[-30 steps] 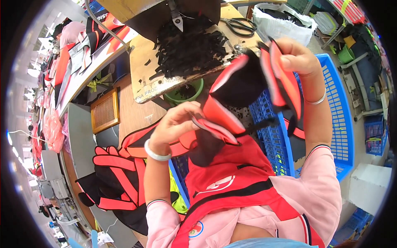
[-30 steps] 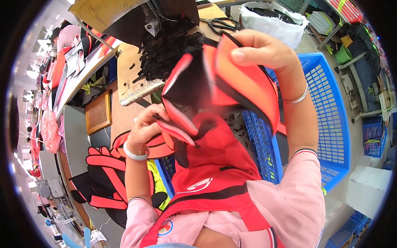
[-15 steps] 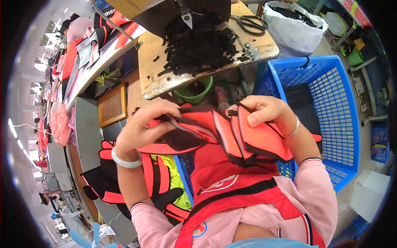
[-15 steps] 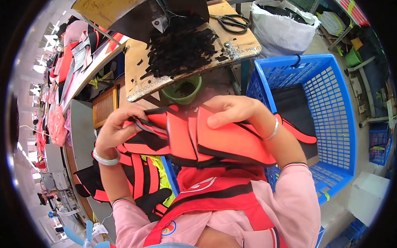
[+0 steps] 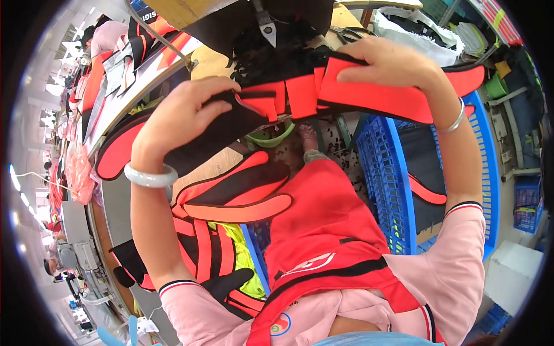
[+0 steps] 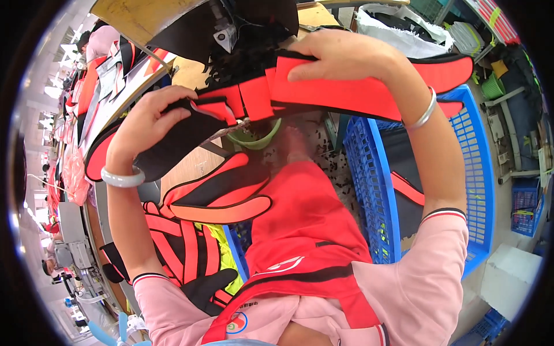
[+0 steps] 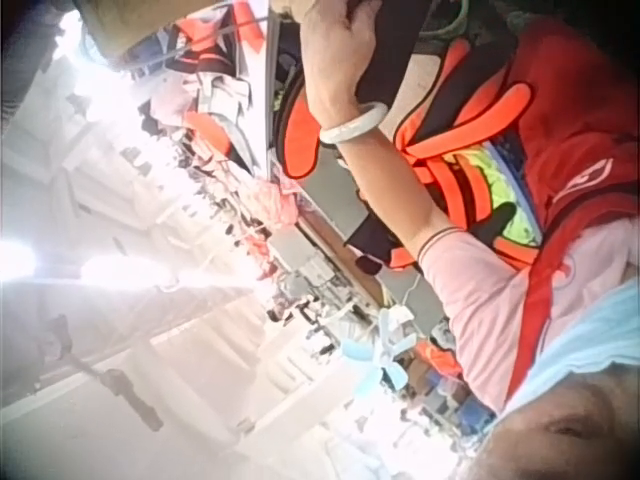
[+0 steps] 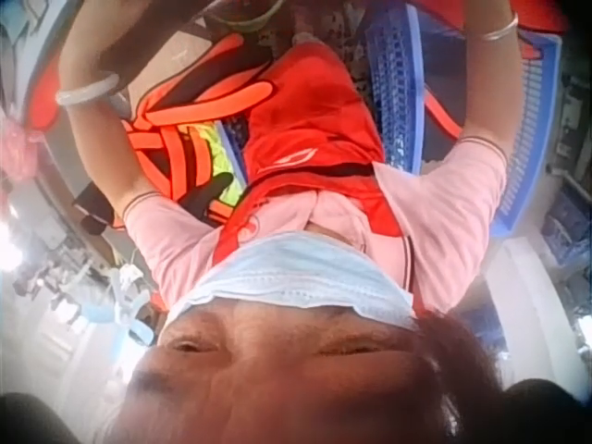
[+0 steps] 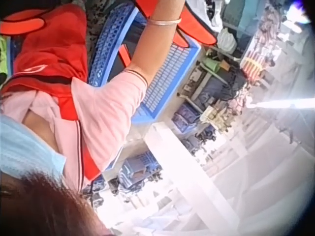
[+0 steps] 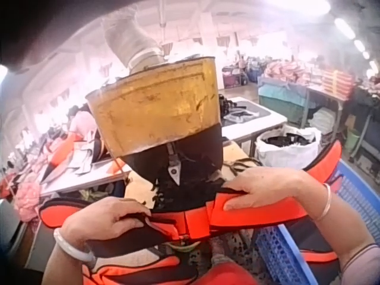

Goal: Trimming and sorting components for life vests at a factory workstation.

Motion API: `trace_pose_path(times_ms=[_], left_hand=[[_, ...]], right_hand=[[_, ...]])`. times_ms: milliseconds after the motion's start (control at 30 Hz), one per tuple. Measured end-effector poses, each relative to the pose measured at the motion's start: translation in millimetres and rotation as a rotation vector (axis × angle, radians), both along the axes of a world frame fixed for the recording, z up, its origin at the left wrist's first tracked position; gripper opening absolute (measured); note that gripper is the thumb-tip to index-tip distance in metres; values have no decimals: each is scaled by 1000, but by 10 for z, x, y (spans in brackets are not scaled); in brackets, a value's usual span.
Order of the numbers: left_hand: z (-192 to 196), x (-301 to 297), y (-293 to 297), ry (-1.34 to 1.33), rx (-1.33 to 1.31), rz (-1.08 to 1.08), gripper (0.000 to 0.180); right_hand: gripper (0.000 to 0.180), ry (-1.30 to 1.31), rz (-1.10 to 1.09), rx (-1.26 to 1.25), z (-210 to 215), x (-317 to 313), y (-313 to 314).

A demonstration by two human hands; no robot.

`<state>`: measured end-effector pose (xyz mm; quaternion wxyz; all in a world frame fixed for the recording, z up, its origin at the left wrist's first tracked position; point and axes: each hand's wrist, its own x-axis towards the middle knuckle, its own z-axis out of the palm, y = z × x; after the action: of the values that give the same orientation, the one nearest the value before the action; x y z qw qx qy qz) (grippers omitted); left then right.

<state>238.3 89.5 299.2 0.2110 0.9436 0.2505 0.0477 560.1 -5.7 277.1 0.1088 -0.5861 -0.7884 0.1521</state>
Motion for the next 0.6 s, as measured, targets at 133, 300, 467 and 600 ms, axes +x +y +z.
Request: trace_pose_path(times_ms=[133,300,467,600], left_hand=[[-47,42,272,33,-105,99,29],[-117,76,462,-40,-118,78,32],[-128,31,598,-50,-167,98,33],[-97,11,595,38,-302,178,33]], right_hand=[[51,54,-57,-182,68,71,235],[49,116,-66,-183,-40,229,500],[44,82,-81,-140,41,252,548],[44,119,-22,-312,234,205,549]])
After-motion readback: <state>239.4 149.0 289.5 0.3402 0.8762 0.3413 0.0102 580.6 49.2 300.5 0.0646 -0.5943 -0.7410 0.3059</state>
